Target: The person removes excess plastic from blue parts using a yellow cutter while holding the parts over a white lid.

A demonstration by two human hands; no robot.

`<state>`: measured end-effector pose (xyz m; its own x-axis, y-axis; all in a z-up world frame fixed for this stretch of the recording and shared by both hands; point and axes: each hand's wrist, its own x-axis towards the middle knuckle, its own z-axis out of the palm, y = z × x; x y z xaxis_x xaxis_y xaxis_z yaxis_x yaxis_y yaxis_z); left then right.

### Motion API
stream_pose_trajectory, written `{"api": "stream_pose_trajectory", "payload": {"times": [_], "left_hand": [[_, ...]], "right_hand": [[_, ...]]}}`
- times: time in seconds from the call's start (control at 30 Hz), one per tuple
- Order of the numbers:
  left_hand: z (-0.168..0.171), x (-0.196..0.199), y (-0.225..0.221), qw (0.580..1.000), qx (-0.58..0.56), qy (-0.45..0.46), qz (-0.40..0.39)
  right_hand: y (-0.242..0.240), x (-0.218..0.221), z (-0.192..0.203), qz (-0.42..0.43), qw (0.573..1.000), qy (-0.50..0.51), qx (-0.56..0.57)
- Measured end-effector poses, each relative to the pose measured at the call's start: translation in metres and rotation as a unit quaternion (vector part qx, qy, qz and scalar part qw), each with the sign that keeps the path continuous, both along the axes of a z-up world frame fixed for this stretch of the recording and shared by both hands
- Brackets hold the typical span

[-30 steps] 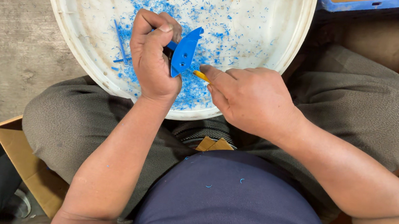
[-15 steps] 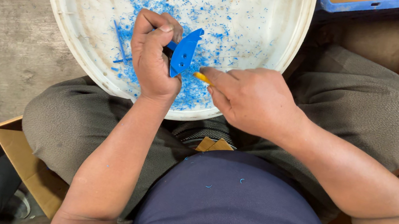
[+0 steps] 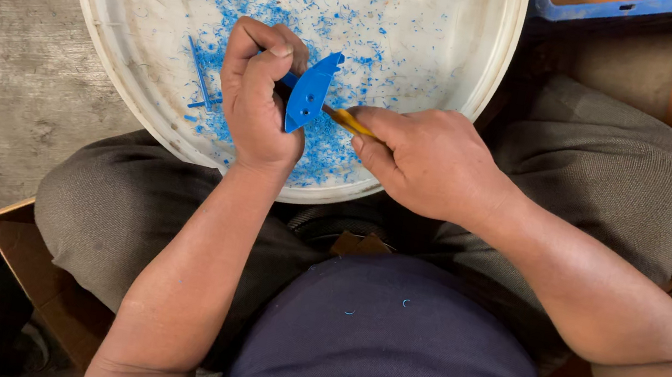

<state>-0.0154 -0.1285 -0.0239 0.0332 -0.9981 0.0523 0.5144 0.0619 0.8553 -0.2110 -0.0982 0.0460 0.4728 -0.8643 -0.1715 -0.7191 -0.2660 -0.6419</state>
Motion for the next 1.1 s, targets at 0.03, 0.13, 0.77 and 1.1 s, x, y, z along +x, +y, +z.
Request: {"api": "stream_pose_trajectory", "payload": {"times": [0.03,0.13,0.77,1.1], "left_hand": [[0.000,0.000,0.000,1.000,0.003,0.000,0.005],[-0.002,-0.001,-0.001,1.000,0.015,-0.002,0.021],[0.012,-0.003,-0.007,0.990,0.083,0.087,-0.068],[0.008,0.001,-0.011,0.995,0.086,0.052,-0.022]], "right_hand": [[0.000,0.000,0.000,-0.001,1.000,-0.009,-0.008],[0.000,-0.003,0.001,-0.006,0.999,-0.016,-0.047],[0.001,-0.006,-0.023,-0.125,0.936,-0.264,0.197],[-0.007,-0.002,-0.036,-0.153,0.899,-0.309,0.271]]}}
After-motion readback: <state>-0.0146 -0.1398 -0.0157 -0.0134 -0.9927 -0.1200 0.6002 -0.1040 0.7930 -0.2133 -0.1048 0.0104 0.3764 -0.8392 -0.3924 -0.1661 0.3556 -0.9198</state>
